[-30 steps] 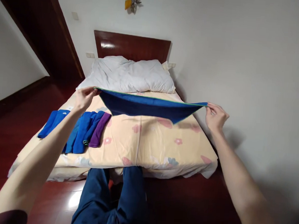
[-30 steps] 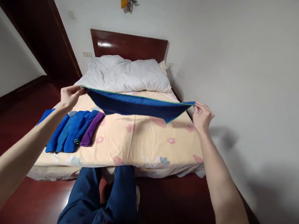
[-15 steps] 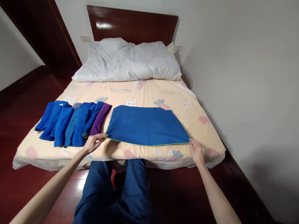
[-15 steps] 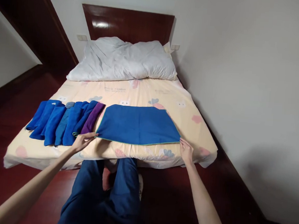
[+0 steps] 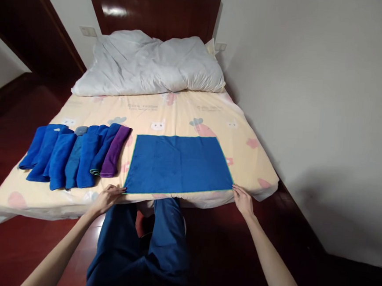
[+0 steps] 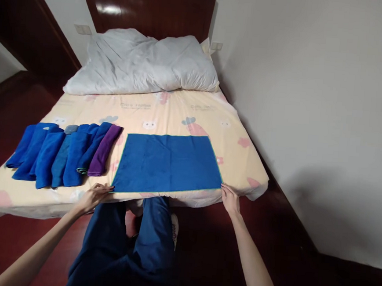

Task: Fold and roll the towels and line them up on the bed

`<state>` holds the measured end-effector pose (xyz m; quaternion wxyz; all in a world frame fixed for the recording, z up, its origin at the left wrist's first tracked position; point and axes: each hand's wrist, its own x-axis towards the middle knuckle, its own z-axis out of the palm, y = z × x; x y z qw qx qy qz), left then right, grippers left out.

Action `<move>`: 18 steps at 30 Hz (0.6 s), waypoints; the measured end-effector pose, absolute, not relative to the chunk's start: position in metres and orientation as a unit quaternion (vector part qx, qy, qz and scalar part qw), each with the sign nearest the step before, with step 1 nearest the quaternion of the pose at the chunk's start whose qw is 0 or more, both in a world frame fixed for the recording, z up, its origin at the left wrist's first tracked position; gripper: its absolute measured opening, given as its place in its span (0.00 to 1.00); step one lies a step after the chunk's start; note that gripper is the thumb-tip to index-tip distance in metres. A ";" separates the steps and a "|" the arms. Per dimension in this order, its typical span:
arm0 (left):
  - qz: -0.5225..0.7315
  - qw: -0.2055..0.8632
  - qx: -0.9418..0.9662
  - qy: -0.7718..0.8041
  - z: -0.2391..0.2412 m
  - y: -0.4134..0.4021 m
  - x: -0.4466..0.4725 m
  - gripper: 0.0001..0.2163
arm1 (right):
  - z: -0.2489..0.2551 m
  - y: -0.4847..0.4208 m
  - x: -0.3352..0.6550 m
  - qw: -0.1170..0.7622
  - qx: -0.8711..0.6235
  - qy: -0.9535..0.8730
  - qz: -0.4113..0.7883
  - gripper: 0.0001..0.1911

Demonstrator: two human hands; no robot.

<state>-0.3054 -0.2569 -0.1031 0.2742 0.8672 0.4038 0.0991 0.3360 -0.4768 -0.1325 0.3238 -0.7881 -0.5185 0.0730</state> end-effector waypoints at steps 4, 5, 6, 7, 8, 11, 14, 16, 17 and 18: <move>0.037 0.261 0.896 0.359 -0.095 -0.242 -0.302 0.20 | -0.123 -0.469 0.344 0.291 -0.791 -0.533 0.083 0.14; 0.017 0.265 0.898 0.352 -0.089 -0.235 -0.299 0.20 | -0.120 -0.464 0.349 0.278 -0.794 -0.534 0.085 0.14; 0.001 0.273 0.896 0.351 -0.082 -0.226 -0.296 0.20 | -0.118 -0.458 0.355 0.266 -0.799 -0.533 0.084 0.14; -0.010 0.282 0.891 0.354 -0.074 -0.216 -0.291 0.19 | -0.116 -0.449 0.361 0.259 -0.805 -0.527 0.083 0.15; -0.014 0.290 0.886 0.363 -0.066 -0.204 -0.286 0.19 | -0.114 -0.438 0.368 0.257 -0.812 -0.518 0.083 0.15; -0.001 0.278 0.874 0.398 -0.045 -0.159 -0.264 0.18 | -0.108 -0.394 0.386 0.279 -0.827 -0.480 0.086 0.18; -0.011 0.232 0.873 0.429 -0.035 -0.107 -0.236 0.16 | -0.105 -0.338 0.402 0.295 -0.822 -0.476 0.100 0.19; -0.017 0.202 0.871 0.448 -0.038 -0.071 -0.217 0.15 | -0.105 -0.299 0.412 0.289 -0.819 -0.482 0.114 0.19; -0.015 0.188 0.871 0.454 -0.042 -0.053 -0.208 0.14 | -0.106 -0.279 0.417 0.284 -0.819 -0.483 0.121 0.19; -0.010 0.172 0.872 0.459 -0.048 -0.036 -0.200 0.13 | -0.108 -0.260 0.421 0.280 -0.819 -0.484 0.127 0.19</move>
